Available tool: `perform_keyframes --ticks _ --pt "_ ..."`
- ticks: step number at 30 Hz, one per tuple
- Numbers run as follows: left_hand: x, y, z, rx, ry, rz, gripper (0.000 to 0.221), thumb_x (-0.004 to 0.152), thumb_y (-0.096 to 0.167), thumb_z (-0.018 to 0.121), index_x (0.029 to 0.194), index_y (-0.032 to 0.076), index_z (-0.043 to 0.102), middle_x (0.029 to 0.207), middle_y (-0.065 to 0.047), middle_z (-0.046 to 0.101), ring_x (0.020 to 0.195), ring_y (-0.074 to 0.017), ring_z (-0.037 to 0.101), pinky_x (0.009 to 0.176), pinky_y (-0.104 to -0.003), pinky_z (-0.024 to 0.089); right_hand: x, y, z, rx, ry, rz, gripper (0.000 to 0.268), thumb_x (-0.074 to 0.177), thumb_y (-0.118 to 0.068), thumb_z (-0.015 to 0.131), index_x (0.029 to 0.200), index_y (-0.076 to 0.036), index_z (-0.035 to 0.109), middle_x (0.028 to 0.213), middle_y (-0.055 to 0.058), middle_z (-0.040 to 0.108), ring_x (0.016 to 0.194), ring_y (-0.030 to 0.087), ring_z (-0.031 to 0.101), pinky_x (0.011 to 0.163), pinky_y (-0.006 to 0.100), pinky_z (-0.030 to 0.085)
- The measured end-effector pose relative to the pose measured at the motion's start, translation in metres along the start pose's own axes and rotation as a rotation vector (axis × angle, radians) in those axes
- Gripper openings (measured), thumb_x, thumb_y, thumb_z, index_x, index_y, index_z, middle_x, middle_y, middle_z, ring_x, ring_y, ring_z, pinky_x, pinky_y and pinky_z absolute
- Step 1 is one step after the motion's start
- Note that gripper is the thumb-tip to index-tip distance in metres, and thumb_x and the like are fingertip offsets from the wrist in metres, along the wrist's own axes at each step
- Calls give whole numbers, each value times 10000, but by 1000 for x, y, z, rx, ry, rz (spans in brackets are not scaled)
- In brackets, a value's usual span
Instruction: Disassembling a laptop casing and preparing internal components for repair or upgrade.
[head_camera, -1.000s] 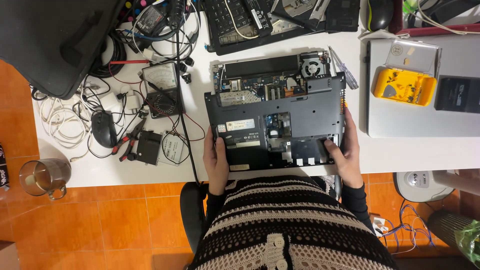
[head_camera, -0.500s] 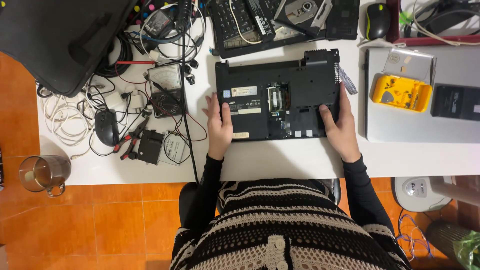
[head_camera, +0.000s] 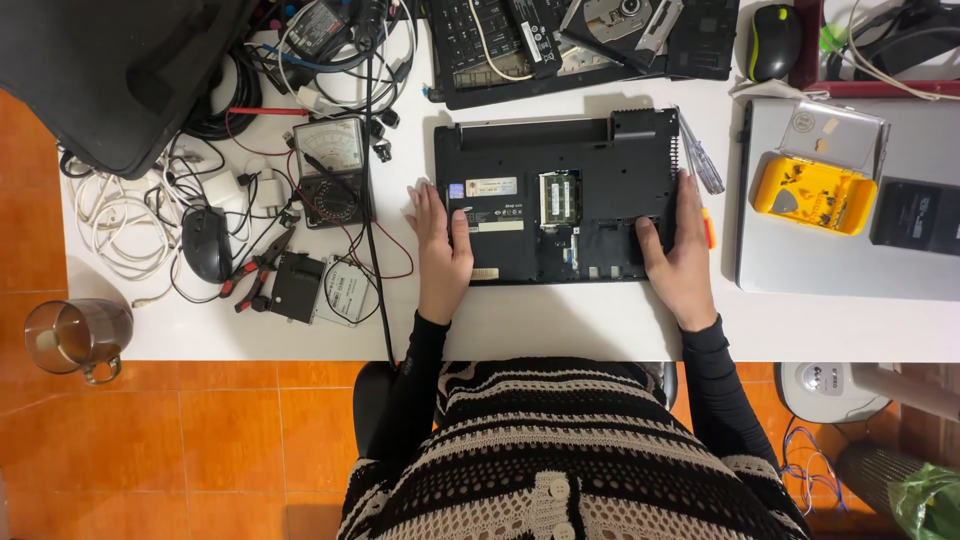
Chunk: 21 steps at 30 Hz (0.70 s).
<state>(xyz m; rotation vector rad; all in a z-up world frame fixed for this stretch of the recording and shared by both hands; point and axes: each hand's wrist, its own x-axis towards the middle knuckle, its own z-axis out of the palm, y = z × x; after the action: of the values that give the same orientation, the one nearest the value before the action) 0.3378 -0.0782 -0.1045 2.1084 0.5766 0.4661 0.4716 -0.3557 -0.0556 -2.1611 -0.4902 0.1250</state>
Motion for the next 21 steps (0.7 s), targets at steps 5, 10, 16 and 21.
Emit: perform_keyframes --ticks 5,10,16,21 --pt "0 8 -4 8 -45 13 640 1127 256 401 1609 -97 170 1699 -276 176 1606 -433 32 1292 -559 42 1 8 2 -83 -3 -10 720 1016 -223 606 1598 77 306 1627 324 362 1581 486 214 1312 489 127" --pt "14 12 -9 30 -47 66 665 1123 272 442 1612 -85 167 1682 -286 211 1594 -433 108 1300 -547 111 2 4 2 -57 4 -29 713 1008 -213 606 1590 76 313 1625 313 381 1581 476 260 1315 503 126" --pt "54 15 -11 143 -67 144 587 1135 291 474 1622 32 276 1691 -240 276 1604 -403 191 1315 -523 191 -1 9 2 -55 22 11 715 995 -203 624 1599 28 319 1642 300 359 1572 503 194 1290 496 153" --pt "69 12 -7 165 -118 155 534 1144 285 469 1614 78 320 1713 -207 246 1612 -401 174 1302 -505 224 0 16 3 -56 28 -5 722 1004 -214 647 1608 6 316 1645 302 352 1576 503 189 1292 505 162"
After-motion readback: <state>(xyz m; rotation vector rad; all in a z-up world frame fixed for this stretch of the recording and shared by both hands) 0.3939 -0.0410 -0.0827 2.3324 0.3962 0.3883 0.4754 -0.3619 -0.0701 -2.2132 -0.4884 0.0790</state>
